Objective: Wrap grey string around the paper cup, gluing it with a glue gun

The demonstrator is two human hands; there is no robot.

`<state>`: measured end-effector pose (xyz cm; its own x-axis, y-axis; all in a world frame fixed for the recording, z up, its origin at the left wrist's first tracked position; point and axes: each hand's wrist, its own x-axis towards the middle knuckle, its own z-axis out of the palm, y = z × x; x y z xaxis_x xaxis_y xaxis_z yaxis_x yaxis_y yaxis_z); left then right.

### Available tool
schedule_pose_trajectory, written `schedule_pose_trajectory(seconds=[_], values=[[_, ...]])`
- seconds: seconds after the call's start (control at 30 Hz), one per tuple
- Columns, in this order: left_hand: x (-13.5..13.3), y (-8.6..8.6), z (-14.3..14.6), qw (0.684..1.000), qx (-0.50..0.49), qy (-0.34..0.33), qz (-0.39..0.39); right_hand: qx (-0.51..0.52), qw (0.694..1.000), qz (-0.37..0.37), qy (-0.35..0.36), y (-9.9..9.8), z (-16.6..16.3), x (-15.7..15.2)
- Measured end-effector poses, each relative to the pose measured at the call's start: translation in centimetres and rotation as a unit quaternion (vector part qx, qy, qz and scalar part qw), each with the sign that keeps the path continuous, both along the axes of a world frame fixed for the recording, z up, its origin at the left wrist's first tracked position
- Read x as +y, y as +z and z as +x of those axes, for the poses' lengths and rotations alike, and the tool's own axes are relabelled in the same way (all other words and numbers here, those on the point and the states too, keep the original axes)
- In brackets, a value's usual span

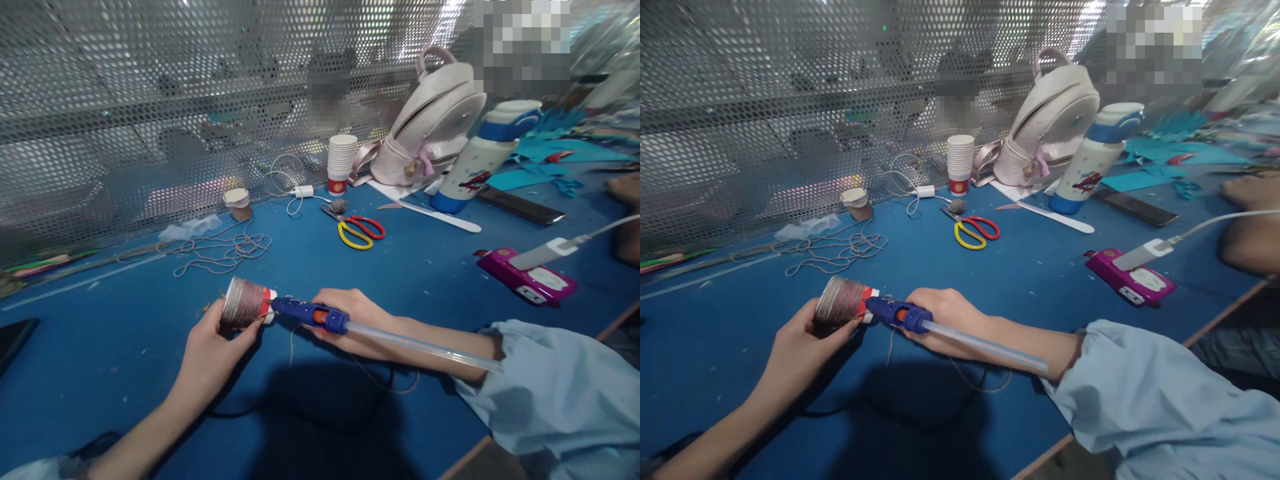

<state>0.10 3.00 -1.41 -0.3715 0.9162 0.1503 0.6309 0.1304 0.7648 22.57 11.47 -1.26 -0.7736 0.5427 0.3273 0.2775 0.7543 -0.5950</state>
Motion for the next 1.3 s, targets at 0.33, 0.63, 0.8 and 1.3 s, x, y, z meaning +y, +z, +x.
schedule_pose_trajectory(seconds=[0.33, 0.63, 0.8, 1.3], values=[[-0.1, 0.0, -0.2, 0.998, -0.048, -0.010, -0.028, -0.013, 1.000, 0.018, 0.020, 0.2, 0.1, -0.1], [-0.1, 0.1, -0.1, 0.996, -0.080, -0.033, 0.010, 0.001, 1.000, -0.023, 0.017, 0.5, 0.1, -0.4], [-0.2, -0.2, -0.3, 0.996, -0.075, -0.042, 0.029, -0.001, 0.995, -0.072, -0.062, 1.2, 0.1, -0.3], [-0.2, -0.4, -0.6, 0.998, -0.009, -0.048, 0.036, -0.012, 0.996, -0.072, -0.055, 1.2, 0.2, -0.5]])
